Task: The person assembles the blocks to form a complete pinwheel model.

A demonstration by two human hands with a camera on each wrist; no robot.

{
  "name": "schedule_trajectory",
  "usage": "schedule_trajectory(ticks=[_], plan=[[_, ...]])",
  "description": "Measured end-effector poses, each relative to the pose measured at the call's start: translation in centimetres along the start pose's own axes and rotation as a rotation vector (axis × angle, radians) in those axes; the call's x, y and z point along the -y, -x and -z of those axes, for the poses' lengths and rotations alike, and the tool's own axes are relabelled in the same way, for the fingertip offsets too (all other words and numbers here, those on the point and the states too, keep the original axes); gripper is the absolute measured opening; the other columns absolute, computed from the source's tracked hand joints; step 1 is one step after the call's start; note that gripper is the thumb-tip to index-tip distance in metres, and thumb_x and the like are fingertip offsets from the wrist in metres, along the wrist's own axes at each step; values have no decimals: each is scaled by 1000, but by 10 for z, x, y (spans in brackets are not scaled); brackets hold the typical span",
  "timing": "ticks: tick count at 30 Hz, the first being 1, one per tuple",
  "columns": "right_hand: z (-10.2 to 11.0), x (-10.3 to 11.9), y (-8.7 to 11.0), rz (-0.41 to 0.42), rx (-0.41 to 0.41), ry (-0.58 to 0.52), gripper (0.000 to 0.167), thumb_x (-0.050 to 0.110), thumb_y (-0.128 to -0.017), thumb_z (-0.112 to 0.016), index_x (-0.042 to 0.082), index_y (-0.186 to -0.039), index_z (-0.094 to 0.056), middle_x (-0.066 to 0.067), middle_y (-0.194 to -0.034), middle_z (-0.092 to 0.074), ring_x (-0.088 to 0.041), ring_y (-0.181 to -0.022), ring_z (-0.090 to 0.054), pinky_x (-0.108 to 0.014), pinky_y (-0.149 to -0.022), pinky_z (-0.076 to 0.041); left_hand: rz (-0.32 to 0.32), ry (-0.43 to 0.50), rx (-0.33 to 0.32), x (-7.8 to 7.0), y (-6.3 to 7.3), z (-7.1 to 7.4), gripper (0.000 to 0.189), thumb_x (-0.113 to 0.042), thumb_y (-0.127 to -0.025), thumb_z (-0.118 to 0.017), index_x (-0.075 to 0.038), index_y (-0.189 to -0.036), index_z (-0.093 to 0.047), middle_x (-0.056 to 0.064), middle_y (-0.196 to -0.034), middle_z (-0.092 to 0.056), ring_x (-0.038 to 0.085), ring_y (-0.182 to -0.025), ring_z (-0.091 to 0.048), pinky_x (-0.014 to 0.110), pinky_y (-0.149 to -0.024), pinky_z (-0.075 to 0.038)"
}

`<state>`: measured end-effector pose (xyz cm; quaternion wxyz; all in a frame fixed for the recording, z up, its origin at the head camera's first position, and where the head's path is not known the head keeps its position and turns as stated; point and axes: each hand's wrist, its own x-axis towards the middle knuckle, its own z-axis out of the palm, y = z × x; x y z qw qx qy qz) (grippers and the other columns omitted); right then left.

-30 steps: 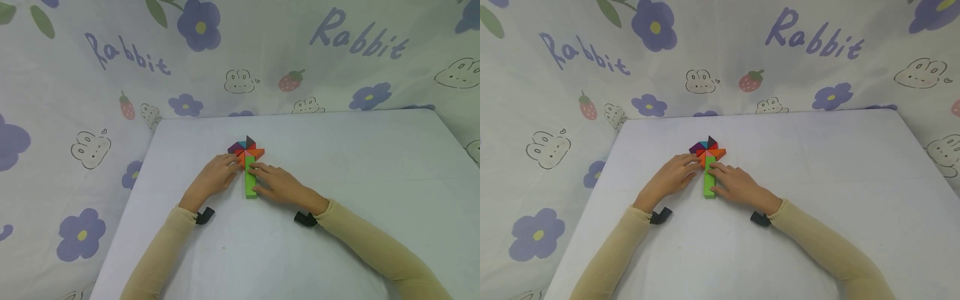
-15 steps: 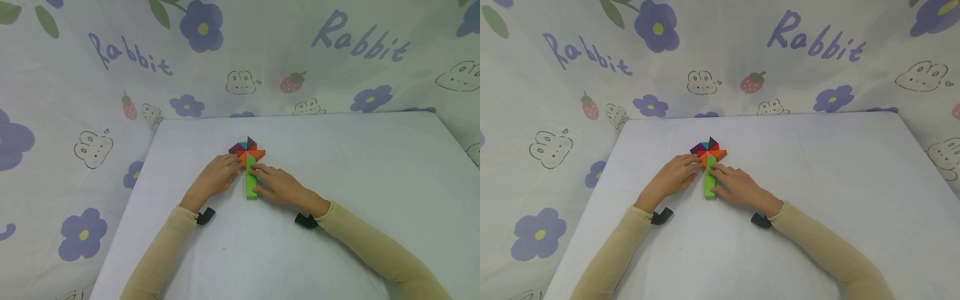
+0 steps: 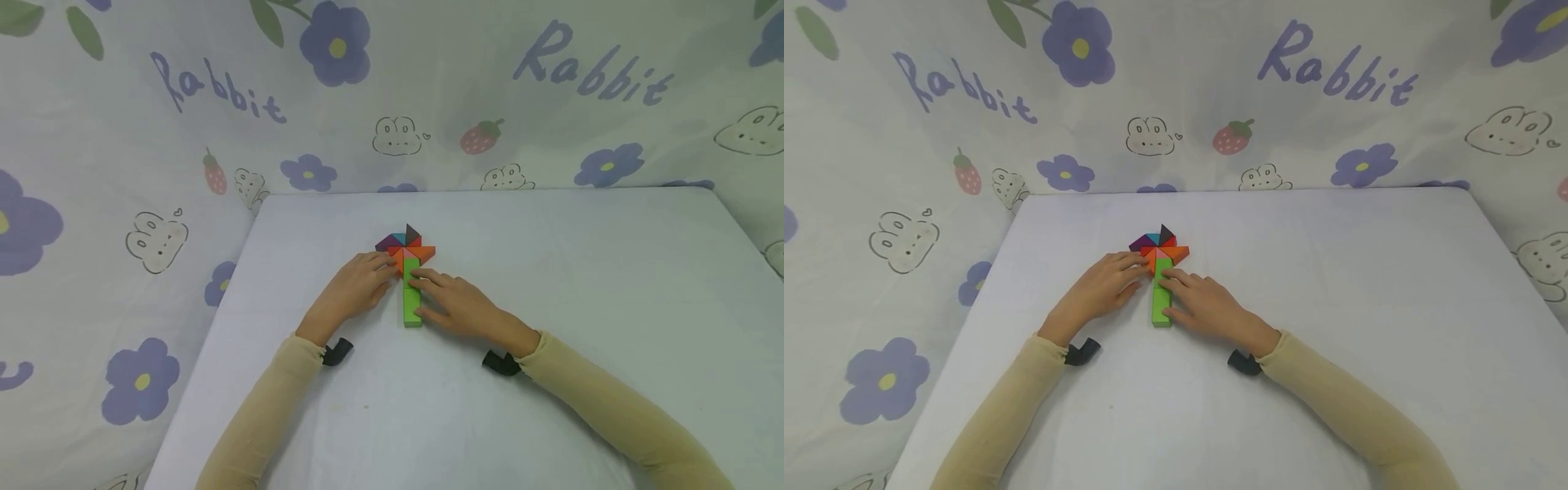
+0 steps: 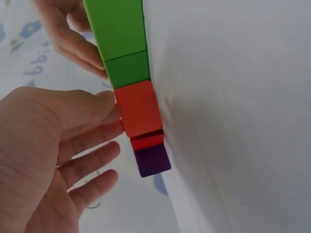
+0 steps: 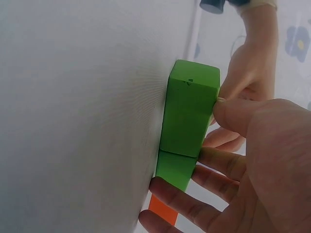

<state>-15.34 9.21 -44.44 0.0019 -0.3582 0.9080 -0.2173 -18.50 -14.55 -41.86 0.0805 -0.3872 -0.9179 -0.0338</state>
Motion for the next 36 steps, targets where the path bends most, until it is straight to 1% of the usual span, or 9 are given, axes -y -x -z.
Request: schedule_trajectory(ticks=[7,13,21,29,32,36], plan=[[2,2,0,1,4,-15,55,39,-96,-62,14,-143,-50,-2,-151,-44,-24,-132,-52,-48,-92,-53,4,8,23,1,-1,0,30,-16,-94,-66,-8,-123,-67,8,-128,-64,27,-126,-55,42,-109,-44],[2,1,0,6,-7,-7,54,41,-96,-61,15,-142,-52,0,-150,-45,-22,-131,-53,-46,-91,-54,14,13,38,0,-1,2,31,-17,-94,-65,-8,-124,-67,8,-130,-63,27,-128,-54,42,-110,-44],[2,1,0,7,-6,-4,54,41,-96,-61,15,-142,-52,0,-150,-45,-22,-130,-54,-46,-90,-54,16,7,45,-1,0,1,32,-18,-95,-66,-8,-125,-66,8,-130,-63,27,-128,-54,43,-109,-44],[2,1,0,30,-25,-3,54,40,-96,-62,16,-143,-51,-1,-149,-45,-22,-129,-55,-46,-90,-55,36,11,58,-1,1,1,34,-19,-95,-65,-9,-127,-65,7,-132,-62,27,-129,-53,43,-110,-44],[3,0,1,37,-47,5,54,39,-95,-63,18,-143,-50,-1,-150,-44,-22,-126,-57,-45,-89,-55,32,11,52,0,1,2,32,-18,-95,-65,-9,-126,-66,7,-131,-62,26,-127,-54,42,-108,-45],[9,-2,2,24,-84,18,55,36,-94,-65,20,-144,-48,-2,-151,-43,-24,-120,-60,-45,-87,-55,33,29,17,2,0,8,30,-14,-94,-66,-9,-123,-67,8,-129,-63,27,-124,-56,42,-107,-46]])
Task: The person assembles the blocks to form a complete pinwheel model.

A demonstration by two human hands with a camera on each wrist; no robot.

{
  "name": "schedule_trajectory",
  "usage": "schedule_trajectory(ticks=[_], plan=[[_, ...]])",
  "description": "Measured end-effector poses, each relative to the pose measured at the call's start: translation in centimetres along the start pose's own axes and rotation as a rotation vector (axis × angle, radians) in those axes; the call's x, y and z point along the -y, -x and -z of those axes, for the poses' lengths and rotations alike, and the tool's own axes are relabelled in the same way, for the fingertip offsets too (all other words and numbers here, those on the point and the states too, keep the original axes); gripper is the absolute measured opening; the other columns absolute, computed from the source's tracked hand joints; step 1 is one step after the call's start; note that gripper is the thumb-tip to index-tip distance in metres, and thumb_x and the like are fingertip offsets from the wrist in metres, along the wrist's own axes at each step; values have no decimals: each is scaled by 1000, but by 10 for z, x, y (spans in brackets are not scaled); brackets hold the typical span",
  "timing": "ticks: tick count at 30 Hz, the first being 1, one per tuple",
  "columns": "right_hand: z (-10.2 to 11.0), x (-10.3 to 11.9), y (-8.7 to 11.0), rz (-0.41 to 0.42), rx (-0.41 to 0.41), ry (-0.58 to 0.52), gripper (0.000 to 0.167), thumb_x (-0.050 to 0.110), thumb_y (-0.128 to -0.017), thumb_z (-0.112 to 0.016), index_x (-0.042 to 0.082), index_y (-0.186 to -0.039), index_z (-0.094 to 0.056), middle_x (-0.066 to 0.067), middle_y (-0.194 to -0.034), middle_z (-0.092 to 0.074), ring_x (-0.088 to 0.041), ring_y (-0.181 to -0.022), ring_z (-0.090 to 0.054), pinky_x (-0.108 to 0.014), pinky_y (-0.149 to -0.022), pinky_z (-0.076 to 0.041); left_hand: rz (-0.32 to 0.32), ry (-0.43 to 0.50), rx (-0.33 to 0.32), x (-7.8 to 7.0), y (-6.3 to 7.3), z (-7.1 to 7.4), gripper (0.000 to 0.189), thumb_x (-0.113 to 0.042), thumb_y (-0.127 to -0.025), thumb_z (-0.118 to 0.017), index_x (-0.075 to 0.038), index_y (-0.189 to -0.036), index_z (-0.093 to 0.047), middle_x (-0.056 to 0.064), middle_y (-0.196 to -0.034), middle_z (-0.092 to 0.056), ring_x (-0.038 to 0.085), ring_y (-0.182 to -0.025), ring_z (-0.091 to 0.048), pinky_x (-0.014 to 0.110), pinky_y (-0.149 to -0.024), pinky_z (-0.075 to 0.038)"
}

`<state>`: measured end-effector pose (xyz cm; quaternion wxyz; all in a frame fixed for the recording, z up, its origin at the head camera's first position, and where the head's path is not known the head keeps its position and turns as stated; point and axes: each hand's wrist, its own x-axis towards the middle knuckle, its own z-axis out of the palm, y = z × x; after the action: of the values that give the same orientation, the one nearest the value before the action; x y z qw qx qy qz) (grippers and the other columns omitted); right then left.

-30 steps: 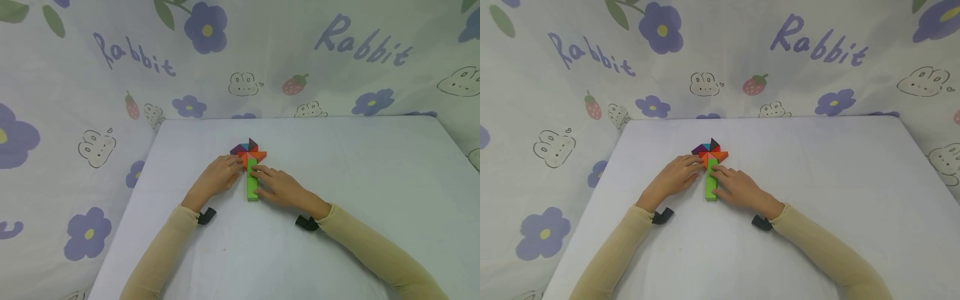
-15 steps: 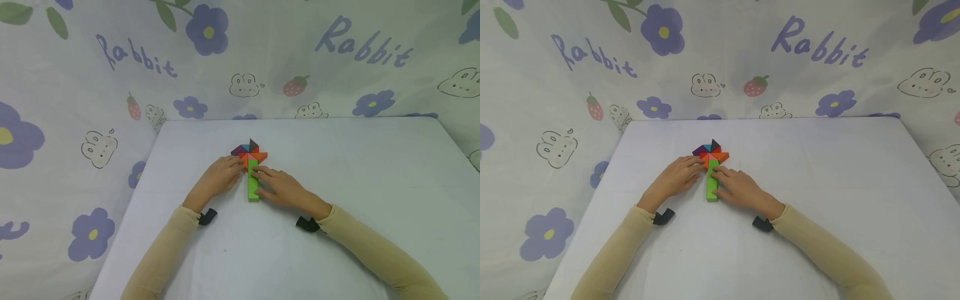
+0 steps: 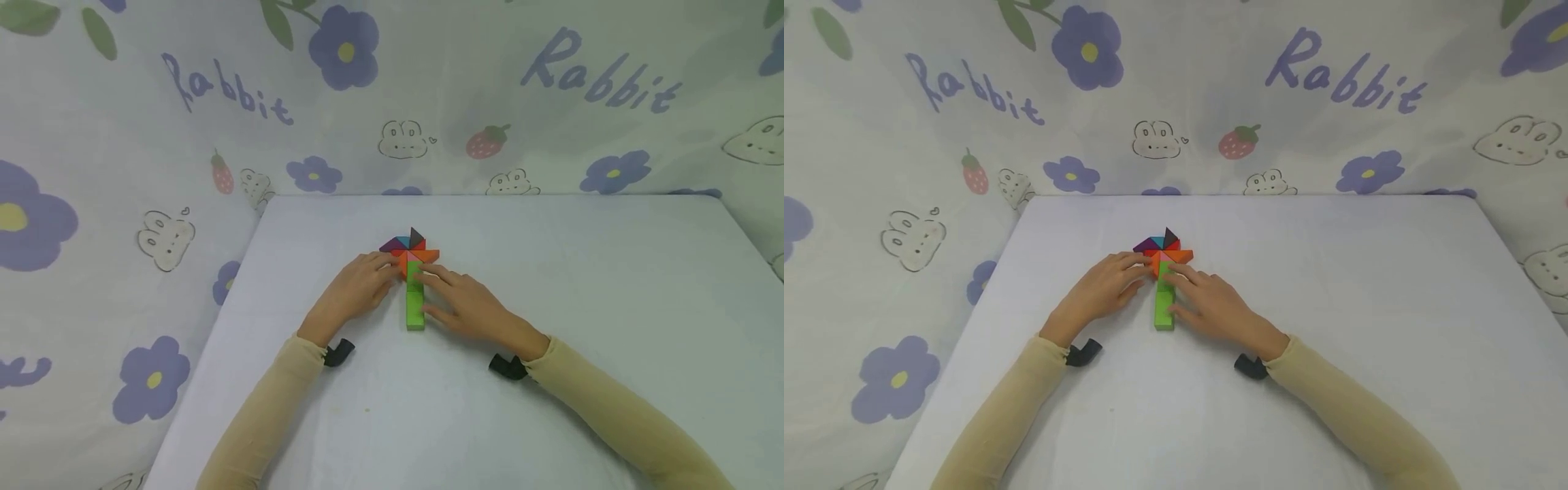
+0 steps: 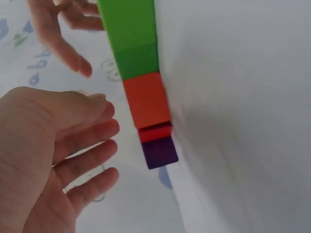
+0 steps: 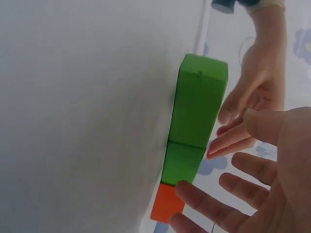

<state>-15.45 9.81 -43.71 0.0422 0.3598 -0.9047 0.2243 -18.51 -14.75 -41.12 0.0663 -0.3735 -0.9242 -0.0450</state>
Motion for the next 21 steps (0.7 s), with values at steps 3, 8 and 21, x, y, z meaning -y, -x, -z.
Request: schedule_trajectory(ticks=[3,8,21], plan=[[6,-3,1,-14,-28,24,56,33,-94,-66,18,-144,-47,-4,-151,-43,-26,-116,-62,-46,-86,-55,18,19,-23,3,-1,6,29,-12,-93,-66,-8,-122,-67,8,-129,-63,27,-123,-56,42,-108,-45],[15,-10,1,-45,-55,36,53,33,-95,-64,16,-143,-49,-4,-150,-44,-27,-111,-64,-48,-88,-55,92,29,-31,10,0,14,34,-14,-95,-63,-6,-128,-63,9,-132,-61,26,-126,-54,43,-110,-44],[45,-51,18,-172,-109,81,52,31,-99,-57,12,-146,-45,-12,-151,-42,-35,-132,-48,-55,-105,-44,244,4,-112,44,17,28,41,-21,-98,-59,-3,-136,-55,13,-135,-59,32,-127,-54,47,-109,-43]])
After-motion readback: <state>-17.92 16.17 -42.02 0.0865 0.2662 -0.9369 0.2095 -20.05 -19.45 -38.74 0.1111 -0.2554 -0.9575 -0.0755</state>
